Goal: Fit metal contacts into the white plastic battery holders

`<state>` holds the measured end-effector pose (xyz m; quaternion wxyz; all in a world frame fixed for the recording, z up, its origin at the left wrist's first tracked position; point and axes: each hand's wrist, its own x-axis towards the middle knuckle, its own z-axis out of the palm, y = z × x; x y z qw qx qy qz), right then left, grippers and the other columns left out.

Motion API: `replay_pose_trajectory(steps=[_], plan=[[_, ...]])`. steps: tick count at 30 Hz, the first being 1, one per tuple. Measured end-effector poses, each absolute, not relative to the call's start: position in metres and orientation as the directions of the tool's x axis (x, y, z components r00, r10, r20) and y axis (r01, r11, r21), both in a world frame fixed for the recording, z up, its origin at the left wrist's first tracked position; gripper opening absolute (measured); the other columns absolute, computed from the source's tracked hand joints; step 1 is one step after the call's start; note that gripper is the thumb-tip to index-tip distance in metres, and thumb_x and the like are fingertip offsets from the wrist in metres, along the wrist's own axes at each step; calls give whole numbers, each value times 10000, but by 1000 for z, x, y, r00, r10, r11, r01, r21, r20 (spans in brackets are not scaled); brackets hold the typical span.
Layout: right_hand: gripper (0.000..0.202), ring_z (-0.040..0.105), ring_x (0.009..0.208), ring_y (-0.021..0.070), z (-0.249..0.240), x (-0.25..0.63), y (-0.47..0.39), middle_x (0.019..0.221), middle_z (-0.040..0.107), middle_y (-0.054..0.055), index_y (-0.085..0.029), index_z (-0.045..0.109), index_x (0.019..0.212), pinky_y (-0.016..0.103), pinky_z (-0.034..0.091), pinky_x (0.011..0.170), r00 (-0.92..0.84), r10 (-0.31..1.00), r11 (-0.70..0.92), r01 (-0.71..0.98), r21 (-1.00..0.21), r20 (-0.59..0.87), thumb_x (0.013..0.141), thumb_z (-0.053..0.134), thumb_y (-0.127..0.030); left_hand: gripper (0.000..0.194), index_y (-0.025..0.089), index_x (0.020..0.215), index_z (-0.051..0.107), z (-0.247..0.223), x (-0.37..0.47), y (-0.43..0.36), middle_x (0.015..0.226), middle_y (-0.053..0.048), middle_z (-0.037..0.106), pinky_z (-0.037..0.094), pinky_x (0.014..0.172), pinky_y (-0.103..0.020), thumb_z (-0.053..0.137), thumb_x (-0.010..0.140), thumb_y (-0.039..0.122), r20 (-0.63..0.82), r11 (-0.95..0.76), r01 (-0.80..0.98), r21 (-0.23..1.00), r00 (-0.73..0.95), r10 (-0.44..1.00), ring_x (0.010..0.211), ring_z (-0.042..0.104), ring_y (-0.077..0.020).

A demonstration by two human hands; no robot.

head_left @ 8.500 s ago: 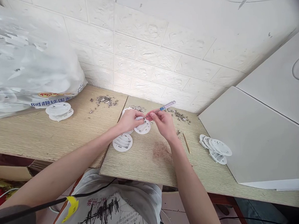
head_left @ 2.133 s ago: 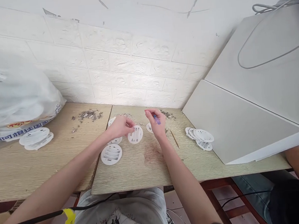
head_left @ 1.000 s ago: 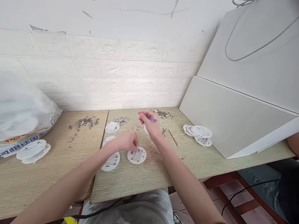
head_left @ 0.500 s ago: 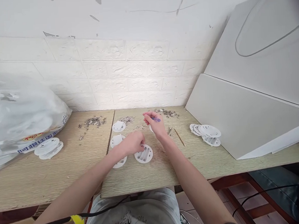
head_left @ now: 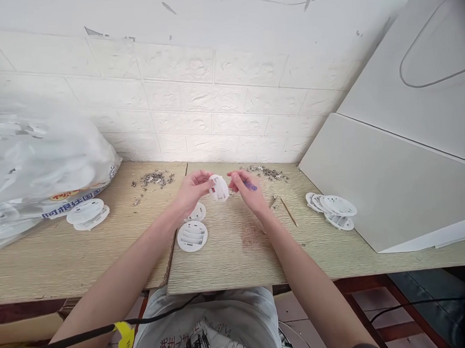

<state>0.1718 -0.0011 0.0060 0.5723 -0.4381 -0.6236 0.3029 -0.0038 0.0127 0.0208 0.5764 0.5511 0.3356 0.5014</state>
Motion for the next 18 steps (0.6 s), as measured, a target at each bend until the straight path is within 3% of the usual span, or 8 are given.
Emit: replay_pose_trajectory(steps=[5,9,11,14,18], plan=[[311,512,584,127,2,161,-8,663,599,-12,-208,640,973,265,411,567,-157,854,517,365,-774,496,835,568,-477,208,149,800,585,9,-4,20,785,-37,644,464,556,-248,672,633,238,199,-196,-62,979,42,979,640,582,-128],[268,508,580,135,4,167,-2,682,607,8,-190,644,908,276,406,565,-96,838,514,471,-717,537,824,579,-437,303,161,951,602,11,-7,20,908,-56,660,490,690,-276,657,698,318,328,-343,91,935,147,933,813,615,-163],[281,547,631,155,14,185,-1,737,639,37,-176,638,918,290,425,595,3,826,491,488,-721,564,818,578,-432,348,174,1026,596,13,-11,21,920,-52,663,477,747,-291,633,746,377,394,-434,266,861,191,899,860,607,-173],[313,558,670,177,34,229,-14,753,642,51,-167,639,974,327,430,650,334,700,373,582,-722,631,809,568,-424,231,189,903,630,14,-21,23,808,-41,659,443,710,-296,587,791,387,422,-468,593,656,227,878,778,589,-184],[184,548,693,196,53,302,-57,790,665,120,-176,691,912,385,394,703,592,598,-36,693,-720,540,797,569,-251,178,205,738,630,11,-31,22,705,-34,656,382,582,-275,552,796,353,299,-440,778,449,333,894,640,572,-182]])
